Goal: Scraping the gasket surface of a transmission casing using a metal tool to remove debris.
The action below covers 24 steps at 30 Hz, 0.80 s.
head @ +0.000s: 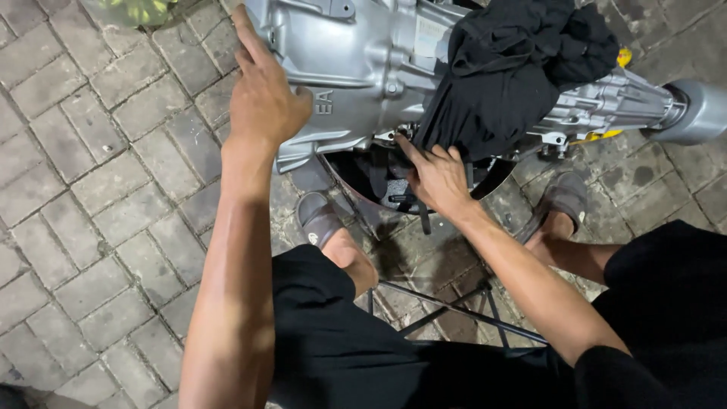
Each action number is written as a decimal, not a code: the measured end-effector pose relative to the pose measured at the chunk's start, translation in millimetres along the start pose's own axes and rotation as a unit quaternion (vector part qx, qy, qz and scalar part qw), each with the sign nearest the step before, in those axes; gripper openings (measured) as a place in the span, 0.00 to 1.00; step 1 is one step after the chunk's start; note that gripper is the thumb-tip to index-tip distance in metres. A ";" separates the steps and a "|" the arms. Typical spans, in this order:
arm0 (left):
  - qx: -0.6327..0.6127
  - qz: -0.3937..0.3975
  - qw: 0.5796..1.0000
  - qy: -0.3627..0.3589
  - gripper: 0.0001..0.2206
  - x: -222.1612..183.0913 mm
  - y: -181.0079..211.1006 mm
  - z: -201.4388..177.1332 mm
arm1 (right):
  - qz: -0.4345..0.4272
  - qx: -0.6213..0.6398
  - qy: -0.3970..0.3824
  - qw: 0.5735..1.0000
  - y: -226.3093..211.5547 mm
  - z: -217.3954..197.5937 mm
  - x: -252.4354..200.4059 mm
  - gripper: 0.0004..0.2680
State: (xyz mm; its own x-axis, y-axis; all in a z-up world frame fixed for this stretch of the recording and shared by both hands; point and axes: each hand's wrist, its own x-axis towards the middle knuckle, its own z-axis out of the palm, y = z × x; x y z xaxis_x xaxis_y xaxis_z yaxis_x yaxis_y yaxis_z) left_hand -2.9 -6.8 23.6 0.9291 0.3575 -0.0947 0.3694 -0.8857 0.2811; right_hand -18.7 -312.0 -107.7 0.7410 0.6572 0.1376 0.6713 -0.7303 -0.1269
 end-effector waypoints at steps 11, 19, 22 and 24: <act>0.019 0.004 1.000 0.019 0.57 3.9 -3.3 9.2 | 0.019 0.067 -0.087 0.994 -0.8 -15.8 4.5 0.28; -0.013 0.009 1.000 0.012 0.56 -2.1 -0.4 2.2 | 0.095 0.255 0.180 0.945 15.6 -0.5 -52.5 0.08; -0.028 0.007 1.000 0.006 0.55 -0.2 2.9 -5.4 | 0.143 0.275 0.256 0.916 14.4 -13.4 -31.4 0.08; -0.013 -0.002 1.000 -0.009 0.55 -4.6 3.5 -5.9 | 0.170 0.290 0.266 0.903 11.2 -11.7 -16.2 0.08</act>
State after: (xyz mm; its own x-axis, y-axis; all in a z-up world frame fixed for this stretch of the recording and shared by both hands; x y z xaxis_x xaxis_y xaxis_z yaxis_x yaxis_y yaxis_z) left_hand -6.0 -9.8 30.6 0.9280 0.3549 -0.1136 0.3725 -0.8762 0.3056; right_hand -23.4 -333.0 -99.8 0.8965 0.1173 0.4273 0.4168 -0.5506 -0.7233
